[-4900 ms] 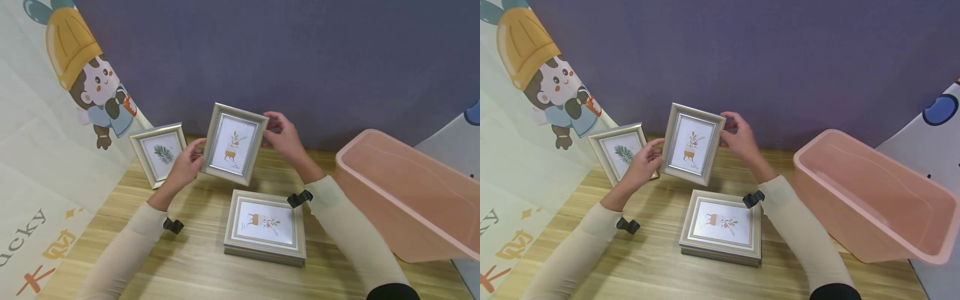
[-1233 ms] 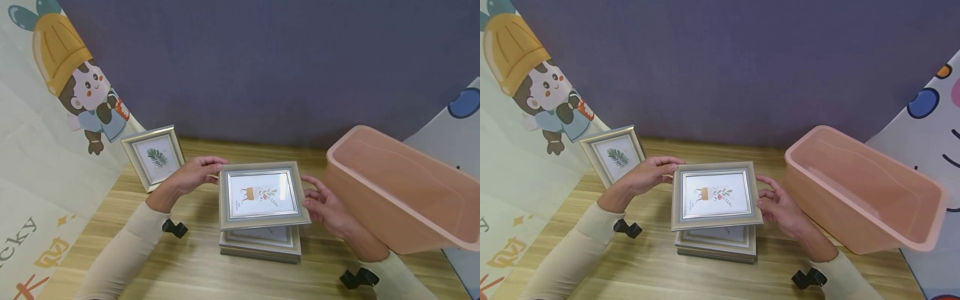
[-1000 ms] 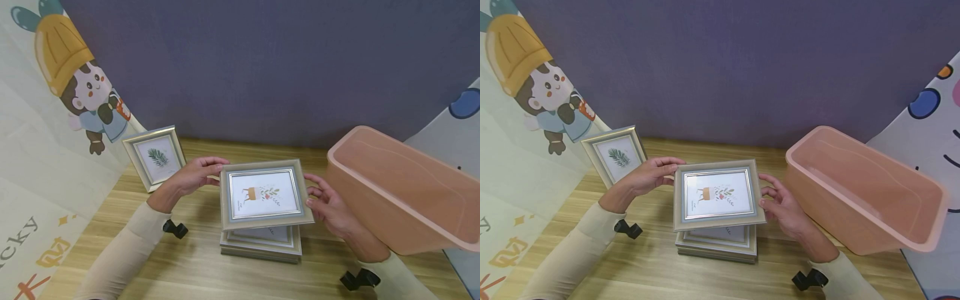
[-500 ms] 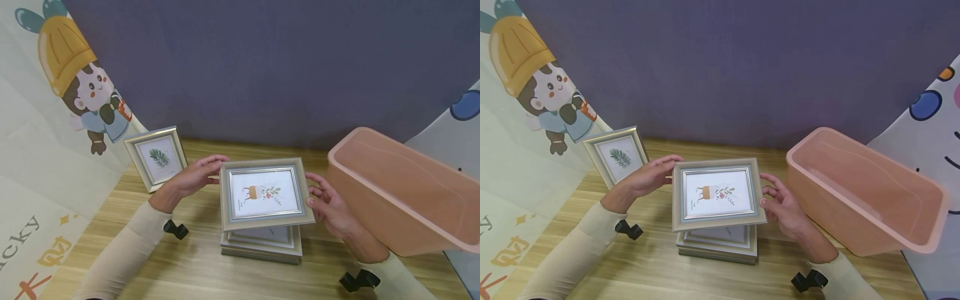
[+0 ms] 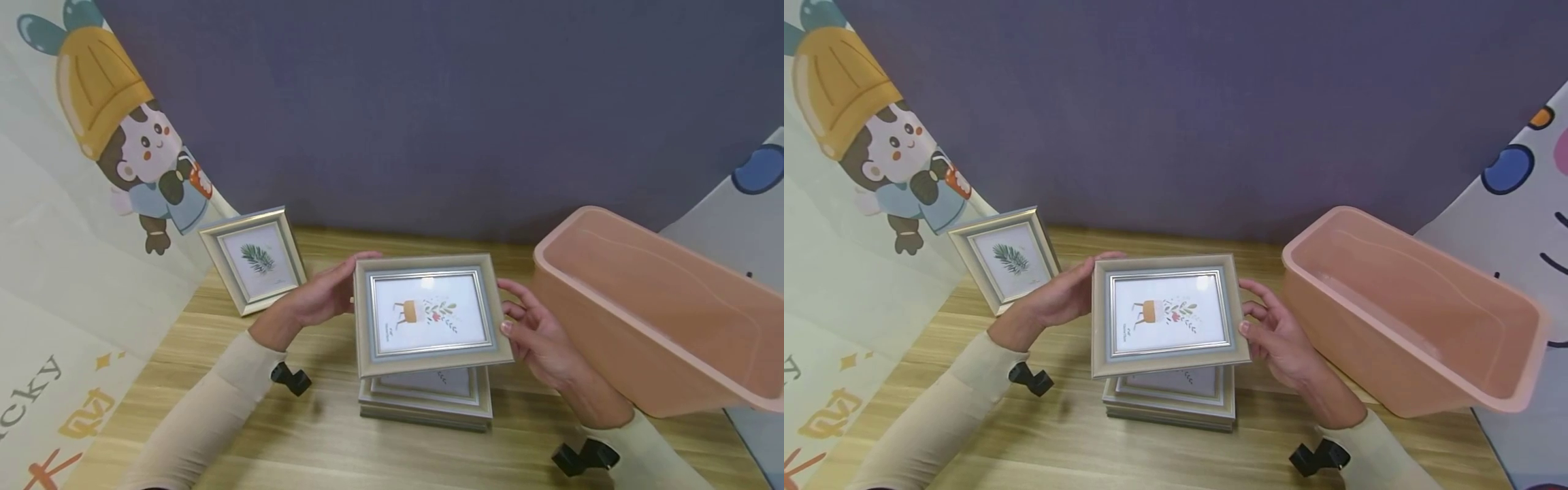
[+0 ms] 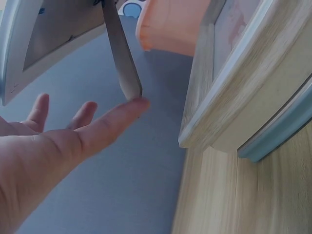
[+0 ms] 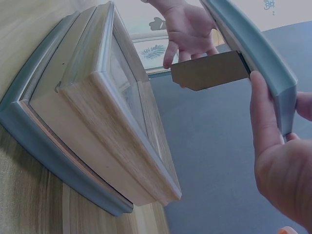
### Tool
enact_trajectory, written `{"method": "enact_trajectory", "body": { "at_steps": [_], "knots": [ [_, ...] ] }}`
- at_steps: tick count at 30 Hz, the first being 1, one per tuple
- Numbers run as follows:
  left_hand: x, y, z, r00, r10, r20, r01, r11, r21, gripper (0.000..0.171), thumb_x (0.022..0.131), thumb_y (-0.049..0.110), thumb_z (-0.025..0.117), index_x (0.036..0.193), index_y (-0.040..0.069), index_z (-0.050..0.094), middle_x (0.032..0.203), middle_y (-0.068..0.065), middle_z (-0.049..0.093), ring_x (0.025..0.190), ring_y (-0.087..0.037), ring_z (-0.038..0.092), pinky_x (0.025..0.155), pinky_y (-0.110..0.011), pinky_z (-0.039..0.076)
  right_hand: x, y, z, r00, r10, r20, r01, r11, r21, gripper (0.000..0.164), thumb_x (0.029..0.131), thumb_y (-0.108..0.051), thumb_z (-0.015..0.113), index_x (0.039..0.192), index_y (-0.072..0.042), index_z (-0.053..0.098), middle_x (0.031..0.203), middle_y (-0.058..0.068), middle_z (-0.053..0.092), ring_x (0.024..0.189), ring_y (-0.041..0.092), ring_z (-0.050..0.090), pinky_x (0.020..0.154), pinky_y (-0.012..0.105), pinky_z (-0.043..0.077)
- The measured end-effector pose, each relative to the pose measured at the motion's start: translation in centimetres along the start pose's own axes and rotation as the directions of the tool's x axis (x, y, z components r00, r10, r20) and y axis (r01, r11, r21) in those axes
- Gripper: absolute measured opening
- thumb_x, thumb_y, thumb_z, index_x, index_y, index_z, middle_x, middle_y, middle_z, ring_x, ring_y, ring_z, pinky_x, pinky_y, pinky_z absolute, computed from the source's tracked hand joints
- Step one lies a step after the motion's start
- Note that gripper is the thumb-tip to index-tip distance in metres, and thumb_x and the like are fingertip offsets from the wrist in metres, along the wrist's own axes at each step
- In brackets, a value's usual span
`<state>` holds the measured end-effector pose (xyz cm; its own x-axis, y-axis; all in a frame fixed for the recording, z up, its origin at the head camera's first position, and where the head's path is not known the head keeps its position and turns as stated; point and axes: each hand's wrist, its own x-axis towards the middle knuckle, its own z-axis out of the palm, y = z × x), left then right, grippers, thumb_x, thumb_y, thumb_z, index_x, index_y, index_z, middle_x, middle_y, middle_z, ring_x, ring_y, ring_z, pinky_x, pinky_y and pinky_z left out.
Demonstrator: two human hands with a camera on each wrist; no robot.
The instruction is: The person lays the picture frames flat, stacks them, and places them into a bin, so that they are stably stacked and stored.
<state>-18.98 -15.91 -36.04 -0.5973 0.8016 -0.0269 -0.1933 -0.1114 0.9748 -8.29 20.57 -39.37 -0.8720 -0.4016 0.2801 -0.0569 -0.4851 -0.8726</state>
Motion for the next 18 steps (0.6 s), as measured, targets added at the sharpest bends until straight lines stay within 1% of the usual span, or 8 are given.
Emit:
{"method": "enact_trajectory", "body": {
  "at_steps": [2, 6, 9, 12, 16, 18],
  "knots": [
    [-0.06, -0.06, 0.02, 1.000, -0.014, -0.001, 0.014, 1.000, 0.009, 0.058, 0.099, 0.070, 0.042, 0.141, 0.031, 0.046, 0.133, 0.004, 0.056, 0.117, -0.019, 0.056, 0.094, -0.042, 0.051, -0.01, 0.02, 0.00, 1.000, 0.000, 0.001, 0.000, 1.000, 0.007, 0.064, 0.099, 0.018, 0.037, 0.153, -0.017, 0.038, 0.113, 0.002, 0.068, 0.095, 0.014, 0.074, 0.072, 0.029, 0.064],
    [-0.28, -0.16, 0.05, 0.997, -0.067, -0.026, 0.068, 0.997, 0.037, 0.071, 0.094, 0.078, 0.040, 0.137, 0.022, 0.047, 0.125, 0.002, 0.057, 0.112, -0.020, 0.057, 0.095, -0.042, 0.050, -0.06, 0.04, -0.09, 1.000, 0.001, 0.001, -0.001, 1.000, 0.014, 0.064, 0.099, 0.018, 0.036, 0.152, -0.017, 0.038, 0.113, 0.002, 0.068, 0.095, 0.014, 0.074, 0.072, 0.030, 0.064],
    [-0.39, -0.19, 0.00, 0.996, -0.085, -0.031, 0.087, 0.994, 0.071, 0.079, 0.094, 0.079, 0.037, 0.141, 0.016, 0.043, 0.125, 0.001, 0.056, 0.112, -0.021, 0.058, 0.097, -0.044, 0.050, -0.10, 0.02, -0.11, 1.000, 0.005, -0.001, -0.005, 1.000, 0.009, 0.064, 0.099, 0.018, 0.037, 0.152, -0.017, 0.039, 0.113, 0.001, 0.068, 0.096, 0.014, 0.074, 0.072, 0.030, 0.064],
    [-0.48, -0.15, -0.06, 0.996, -0.081, -0.037, 0.084, 0.992, 0.089, 0.075, 0.094, 0.078, 0.037, 0.138, 0.018, 0.046, 0.123, 0.001, 0.058, 0.110, -0.021, 0.059, 0.096, -0.044, 0.052, -0.14, -0.01, -0.07, 1.000, 0.010, -0.007, -0.010, 1.000, 0.000, 0.063, 0.099, 0.018, 0.037, 0.152, -0.018, 0.040, 0.113, 0.001, 0.068, 0.096, 0.014, 0.074, 0.072, 0.030, 0.064],
    [-0.56, -0.05, -0.05, 0.993, -0.075, -0.086, 0.083, 0.993, 0.088, 0.064, 0.094, 0.075, 0.043, 0.128, 0.023, 0.054, 0.118, 0.005, 0.062, 0.108, -0.018, 0.061, 0.093, -0.041, 0.053, -0.18, -0.02, -0.04, 1.000, 0.013, -0.013, -0.014, 1.000, -0.009, 0.063, 0.099, 0.017, 0.038, 0.151, -0.018, 0.040, 0.112, 0.001, 0.068, 0.095, 0.013, 0.074, 0.071, 0.029, 0.064],
    [-0.53, -0.01, -0.05, 0.991, -0.066, -0.116, 0.077, 0.993, 0.089, 0.062, 0.096, 0.071, 0.047, 0.133, 0.021, 0.055, 0.119, 0.007, 0.063, 0.109, -0.016, 0.062, 0.092, -0.039, 0.054, -0.21, -0.01, -0.02, 1.000, 0.014, -0.017, -0.015, 1.000, -0.012, 0.063, 0.099, 0.017, 0.038, 0.152, -0.018, 0.040, 0.111, 0.001, 0.068, 0.094, 0.013, 0.074, 0.071, 0.029, 0.063]
  ]
}}
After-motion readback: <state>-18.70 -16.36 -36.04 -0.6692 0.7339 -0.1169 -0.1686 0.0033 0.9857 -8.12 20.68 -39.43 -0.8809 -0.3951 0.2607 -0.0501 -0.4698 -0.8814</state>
